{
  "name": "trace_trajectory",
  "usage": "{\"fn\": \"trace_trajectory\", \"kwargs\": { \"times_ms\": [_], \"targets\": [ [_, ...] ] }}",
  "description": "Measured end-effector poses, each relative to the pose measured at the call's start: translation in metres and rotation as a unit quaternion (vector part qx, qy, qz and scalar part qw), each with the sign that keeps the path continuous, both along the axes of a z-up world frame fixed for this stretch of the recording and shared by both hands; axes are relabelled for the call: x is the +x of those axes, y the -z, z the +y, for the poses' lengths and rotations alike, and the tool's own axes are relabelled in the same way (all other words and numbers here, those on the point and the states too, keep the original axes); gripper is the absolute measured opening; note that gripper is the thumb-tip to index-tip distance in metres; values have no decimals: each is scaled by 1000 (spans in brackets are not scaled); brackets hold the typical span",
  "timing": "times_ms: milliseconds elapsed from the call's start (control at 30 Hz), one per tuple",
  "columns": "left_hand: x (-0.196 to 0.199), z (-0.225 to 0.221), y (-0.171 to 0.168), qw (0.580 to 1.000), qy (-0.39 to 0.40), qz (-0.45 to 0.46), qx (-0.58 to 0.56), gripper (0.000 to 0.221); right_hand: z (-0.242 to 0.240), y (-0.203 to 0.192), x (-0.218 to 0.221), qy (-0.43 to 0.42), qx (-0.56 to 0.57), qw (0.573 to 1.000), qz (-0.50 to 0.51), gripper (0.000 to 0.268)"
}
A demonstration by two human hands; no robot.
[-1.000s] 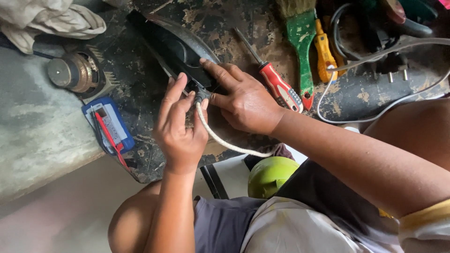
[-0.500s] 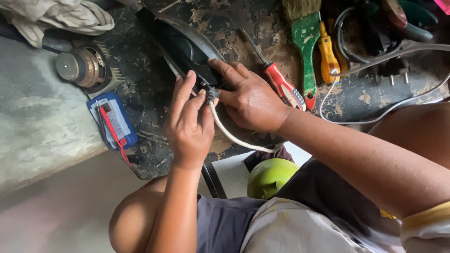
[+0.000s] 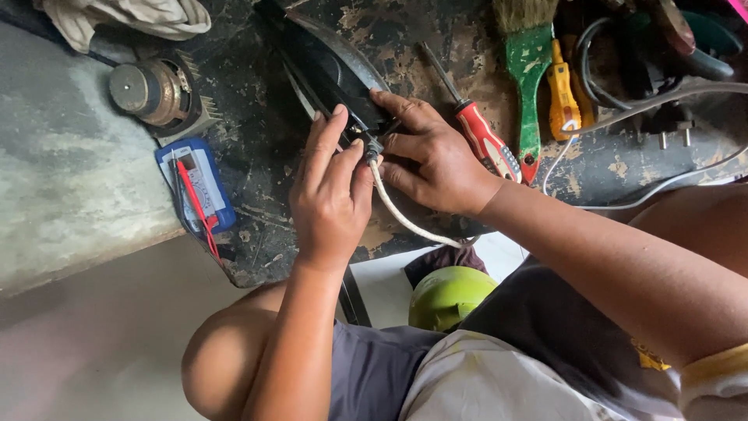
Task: Repairing an electric iron by reassembling internal components and securing the power cord with a screwdriver.
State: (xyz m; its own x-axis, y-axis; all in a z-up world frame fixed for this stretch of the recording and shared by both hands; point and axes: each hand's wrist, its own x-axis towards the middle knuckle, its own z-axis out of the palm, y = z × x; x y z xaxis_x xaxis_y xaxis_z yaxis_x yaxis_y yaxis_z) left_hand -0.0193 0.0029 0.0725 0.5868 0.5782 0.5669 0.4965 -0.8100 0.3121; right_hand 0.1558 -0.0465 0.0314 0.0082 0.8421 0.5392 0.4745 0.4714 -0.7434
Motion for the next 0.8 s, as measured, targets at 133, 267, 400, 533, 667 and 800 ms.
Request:
{"fn": "trace_trajectory", "kwargs": {
  "times_ms": [133, 267, 400, 533, 667, 800],
  "targets": [
    [2, 2, -5, 999, 1, -21, -30, 15, 1, 2, 0, 6, -13, 1000, 28, 24],
    [2, 2, -20, 996, 3, -38, -81, 13, 1, -5, -3, 24, -52, 998, 20, 20],
    [4, 2, -28, 990, 21, -60, -129, 14, 2, -10, -3, 23, -86, 996, 2, 16],
    [4, 2, -29, 990, 36, -72, -119, 13, 2, -9, -2, 22, -80, 997, 1, 6],
    [4, 2, -32, 991, 33, -61, -113, 11, 2, -14, 0, 17, -100, 995, 16, 6],
    [4, -1, -36, 988, 38, -78, -131, 10, 0, -13, 1, 2, -101, 995, 5, 13]
  ]
}}
